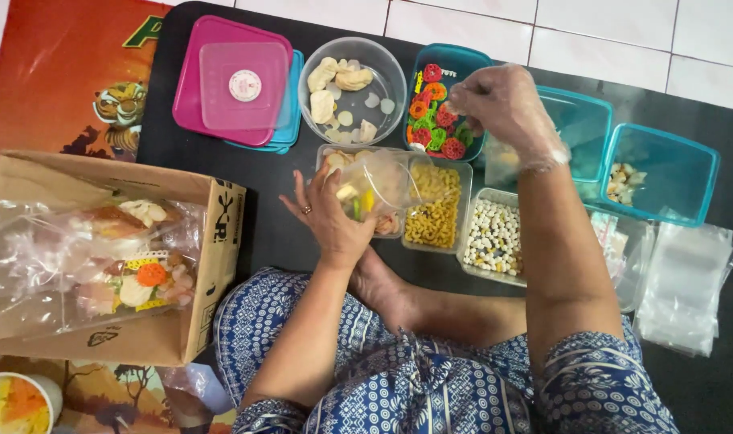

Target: Manually packaging a variety of small snacks from multiple containers into individual plastic bags.

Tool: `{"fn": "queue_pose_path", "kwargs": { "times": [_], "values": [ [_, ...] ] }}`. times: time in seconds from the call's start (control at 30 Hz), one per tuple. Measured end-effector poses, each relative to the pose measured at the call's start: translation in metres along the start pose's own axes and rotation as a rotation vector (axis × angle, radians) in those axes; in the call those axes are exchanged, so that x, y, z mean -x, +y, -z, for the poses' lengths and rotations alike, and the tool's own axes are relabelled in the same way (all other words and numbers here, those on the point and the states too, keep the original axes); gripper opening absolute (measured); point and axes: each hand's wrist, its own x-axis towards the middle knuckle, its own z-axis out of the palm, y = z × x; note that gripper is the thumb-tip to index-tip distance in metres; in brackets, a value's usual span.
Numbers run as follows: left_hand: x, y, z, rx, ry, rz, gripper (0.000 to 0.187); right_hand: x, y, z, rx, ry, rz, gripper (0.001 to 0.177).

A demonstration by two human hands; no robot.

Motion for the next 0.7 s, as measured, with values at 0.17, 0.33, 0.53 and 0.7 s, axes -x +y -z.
{"fn": "queue_pose_path", "kwargs": {
  "times": [0.17,0.33,0.53,0.7],
  "values": [
    [-0.008,0.018,0.014,0.167,0.09,-0.032,0.086,0.078,-0.029,0.011,-0.362,0.046,0.484,0.012],
    [-0.003,0.002,0.0,0.163,0.148,-0.092,0.086,0.081,-0.037,-0.01,-0.111,0.053,0.733,0.015],
    [-0.009,-0.007,0.004,0.17,0.221,-0.062,0.091,0.093,-0.021,-0.007,-0.402,0.061,0.556,0.024],
    [-0.014,-0.019,0.0,0.092,0.304,-0.014,0.1,0.096,0.044,-0.024,-0.436,0.161,0.345,0.025]
  ]
}}
